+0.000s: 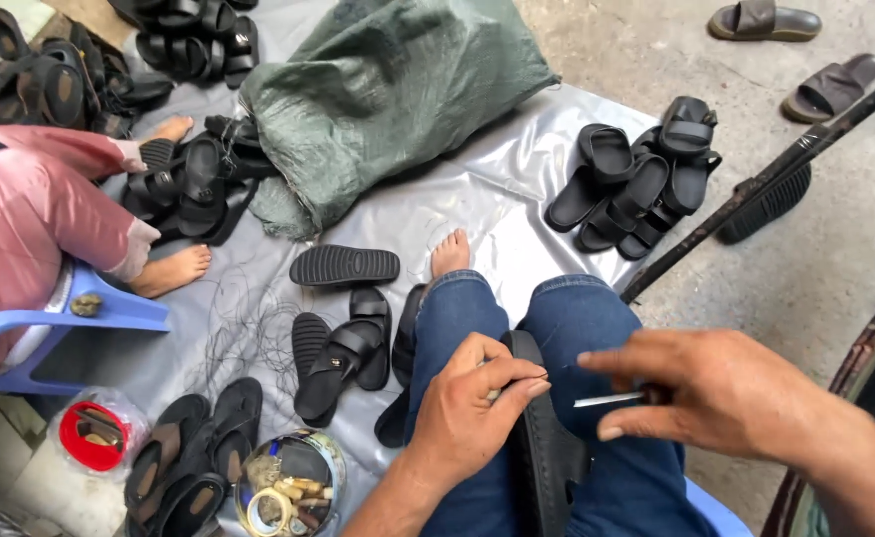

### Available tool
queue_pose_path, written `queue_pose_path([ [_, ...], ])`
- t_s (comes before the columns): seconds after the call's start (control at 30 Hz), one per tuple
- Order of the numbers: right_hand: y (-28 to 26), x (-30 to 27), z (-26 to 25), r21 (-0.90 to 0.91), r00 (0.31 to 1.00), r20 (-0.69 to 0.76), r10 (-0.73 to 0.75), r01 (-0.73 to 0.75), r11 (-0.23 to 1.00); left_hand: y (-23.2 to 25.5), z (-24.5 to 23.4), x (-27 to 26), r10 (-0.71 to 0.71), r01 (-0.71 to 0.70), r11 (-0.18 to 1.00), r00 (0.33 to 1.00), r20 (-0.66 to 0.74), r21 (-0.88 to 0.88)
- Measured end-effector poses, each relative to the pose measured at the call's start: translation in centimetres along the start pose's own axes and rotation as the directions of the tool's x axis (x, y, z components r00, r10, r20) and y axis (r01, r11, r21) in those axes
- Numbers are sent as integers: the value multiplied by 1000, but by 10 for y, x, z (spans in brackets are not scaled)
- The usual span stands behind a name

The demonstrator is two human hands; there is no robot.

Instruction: The person sits on a blue plastic chair and sews a black sandal held between their legs. They use a needle and thread to stitch the sole to the upper part of the sandal, pulling the thread through repeatedly. Another person is visible nearby, also working with sandals.

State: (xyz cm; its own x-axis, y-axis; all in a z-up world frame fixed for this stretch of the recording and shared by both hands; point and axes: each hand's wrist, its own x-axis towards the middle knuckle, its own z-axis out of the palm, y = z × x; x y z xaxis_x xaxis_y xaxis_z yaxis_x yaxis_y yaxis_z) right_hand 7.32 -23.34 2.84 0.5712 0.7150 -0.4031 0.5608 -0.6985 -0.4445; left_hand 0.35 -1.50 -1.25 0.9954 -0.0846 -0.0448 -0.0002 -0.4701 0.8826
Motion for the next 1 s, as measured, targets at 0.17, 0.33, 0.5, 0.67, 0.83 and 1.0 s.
queue_pose_path([
  [0.17, -15, 29, 33, 215, 862, -495, -110, 244, 946, -2, 2, 2, 32, -35, 999, 996, -85, -34],
  [0.33, -4, 36, 43, -83, 852, -481, -208, 191, 978, -10, 8, 7, -116, 110, 993, 979, -169, -44],
  [0.5, -2, 43, 48, -227, 907, -412, -91, -6, 974, -8, -1, 1, -196, 185, 979, 969, -148, -87],
  [0.67, -20, 33, 35, -2, 932, -353, -85, 89, 996, -18, -17, -23, -91, 83, 971, 996, 24, 226],
  [0.83, -42, 11, 51, 281, 906, -402, -130, 257, 924, -7, -40, -28, -3, -18, 996, 975, 221, 93],
  [1.0, -32, -2, 73, 492, 867, -454, -204, 435, 754, -4, -53, -47, 355, -62, 496, 925, 137, -866],
])
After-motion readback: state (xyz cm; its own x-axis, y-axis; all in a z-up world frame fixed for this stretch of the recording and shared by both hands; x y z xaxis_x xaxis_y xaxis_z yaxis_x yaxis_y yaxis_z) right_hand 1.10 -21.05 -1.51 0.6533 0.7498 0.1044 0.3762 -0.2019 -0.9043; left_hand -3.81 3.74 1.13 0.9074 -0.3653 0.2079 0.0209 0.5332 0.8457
